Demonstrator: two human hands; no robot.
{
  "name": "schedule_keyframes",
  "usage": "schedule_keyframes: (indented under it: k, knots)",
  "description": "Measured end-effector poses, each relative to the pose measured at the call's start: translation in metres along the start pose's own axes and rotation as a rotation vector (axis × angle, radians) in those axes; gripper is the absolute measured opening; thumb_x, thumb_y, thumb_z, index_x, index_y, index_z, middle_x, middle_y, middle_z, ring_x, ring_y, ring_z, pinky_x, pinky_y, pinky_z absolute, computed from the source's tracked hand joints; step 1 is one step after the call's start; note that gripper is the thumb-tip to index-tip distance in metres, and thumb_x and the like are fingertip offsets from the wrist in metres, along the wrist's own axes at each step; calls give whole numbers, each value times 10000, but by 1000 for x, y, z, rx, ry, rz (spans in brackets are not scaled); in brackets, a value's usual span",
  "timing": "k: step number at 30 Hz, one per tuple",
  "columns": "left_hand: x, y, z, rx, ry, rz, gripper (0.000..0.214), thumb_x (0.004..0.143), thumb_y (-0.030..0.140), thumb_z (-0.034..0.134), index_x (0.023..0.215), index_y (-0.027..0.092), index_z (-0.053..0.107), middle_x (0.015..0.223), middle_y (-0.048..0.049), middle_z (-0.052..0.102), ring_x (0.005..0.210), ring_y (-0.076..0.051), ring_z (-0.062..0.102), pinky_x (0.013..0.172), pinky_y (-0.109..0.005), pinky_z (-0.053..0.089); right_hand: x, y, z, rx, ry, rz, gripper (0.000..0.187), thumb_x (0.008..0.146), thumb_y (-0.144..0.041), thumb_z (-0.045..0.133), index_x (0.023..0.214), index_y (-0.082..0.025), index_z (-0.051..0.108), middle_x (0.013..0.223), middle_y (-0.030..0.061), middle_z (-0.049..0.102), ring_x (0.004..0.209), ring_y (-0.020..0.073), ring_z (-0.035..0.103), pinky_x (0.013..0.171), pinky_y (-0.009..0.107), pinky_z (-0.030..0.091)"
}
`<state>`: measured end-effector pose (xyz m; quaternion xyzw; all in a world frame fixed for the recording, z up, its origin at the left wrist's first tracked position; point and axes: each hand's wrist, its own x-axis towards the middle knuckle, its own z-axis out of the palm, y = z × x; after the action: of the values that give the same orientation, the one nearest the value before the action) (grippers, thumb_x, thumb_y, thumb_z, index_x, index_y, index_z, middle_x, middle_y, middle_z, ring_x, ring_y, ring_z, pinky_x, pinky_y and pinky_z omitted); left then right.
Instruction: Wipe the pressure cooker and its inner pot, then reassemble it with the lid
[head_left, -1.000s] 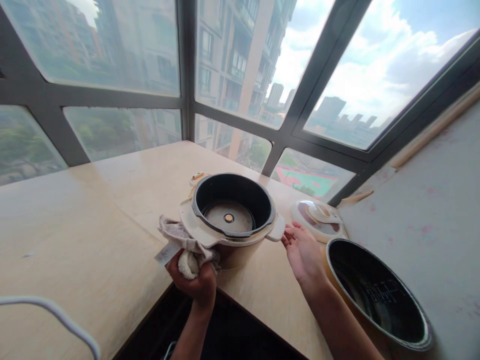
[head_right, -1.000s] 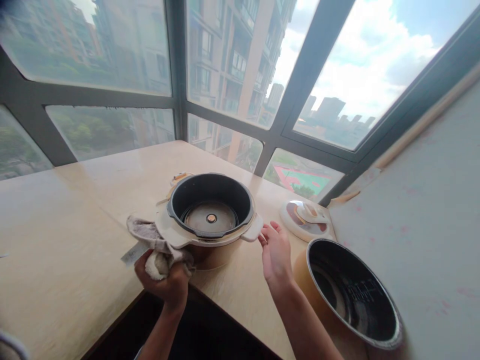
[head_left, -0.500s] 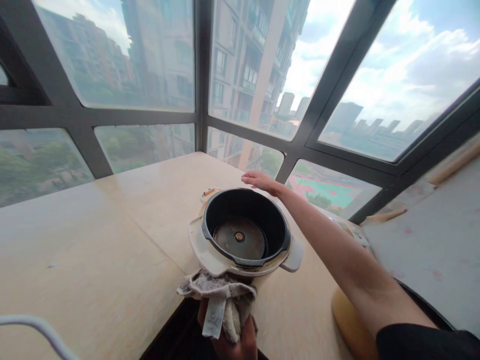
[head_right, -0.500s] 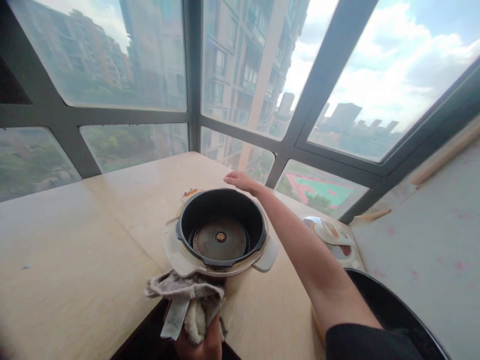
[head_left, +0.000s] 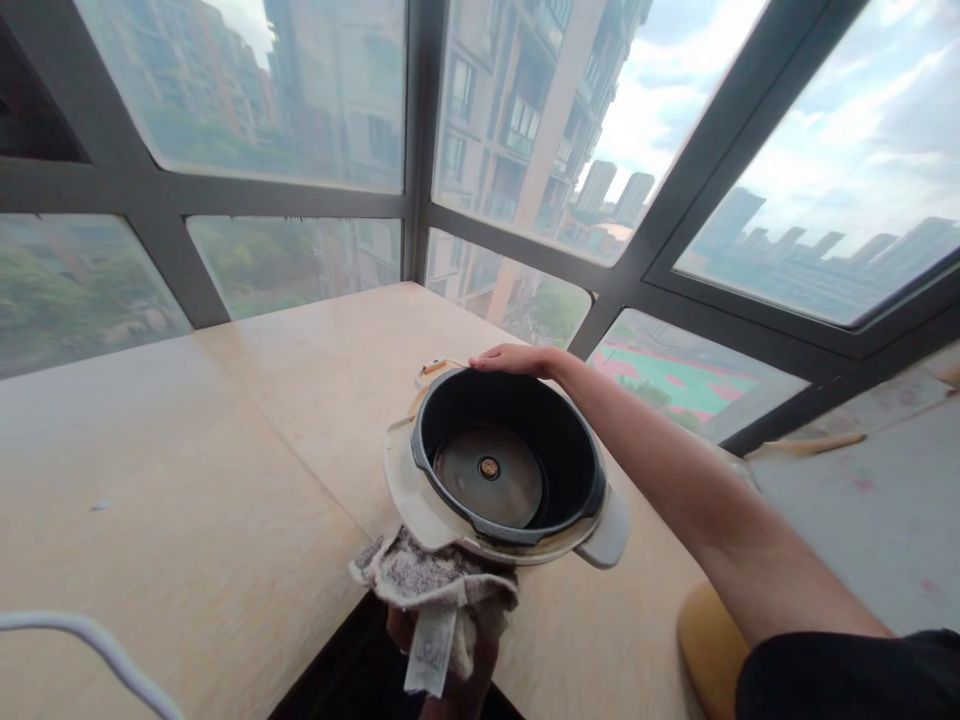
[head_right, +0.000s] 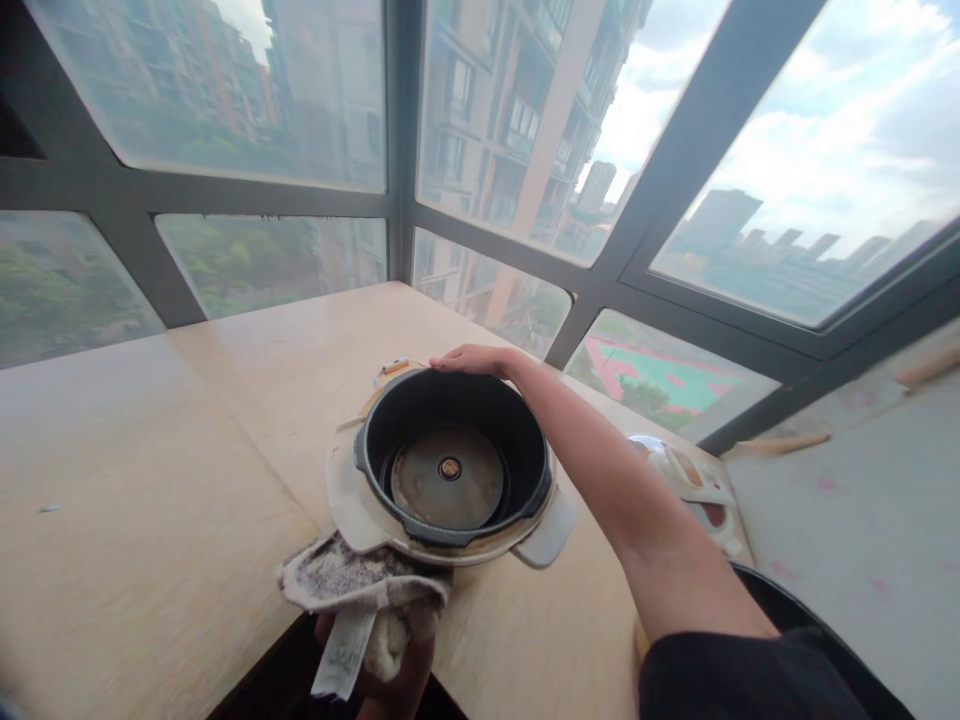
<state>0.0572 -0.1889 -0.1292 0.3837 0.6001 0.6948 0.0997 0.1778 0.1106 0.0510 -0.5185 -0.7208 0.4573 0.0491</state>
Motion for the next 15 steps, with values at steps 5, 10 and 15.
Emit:
schedule_keyframes:
  k: [5,10,15]
  knots:
    - [31,-16,11,3,112,189,477,713,365,801,1132,195,649,1055,-91,646,978,-260,645,893,-426,553,-13,10,-8,-26,152,74,468,894,-630,664,899,-172,761,1001,63,782,864,197,703,798,248,546]
    - [77,-30,23,-71,170,355,436,785,276,768,1178,186,604,1103,-87,631,1033,-236,636,954,-423,511,-25,25,-13,-207,323,154,545,1005,-602,493,954,-132,765,1152,133,754,1005,242,704,896,293,523]
    - [131,-26,45,-98,71,-5,421,790,379,773,1125,169,629,1067,-76,652,1017,-238,638,979,-436,497,-43,50,-10,-269,546,265,621,985,-661,470,1006,-103,742,1138,206,742,1108,317,681,942,357,507]
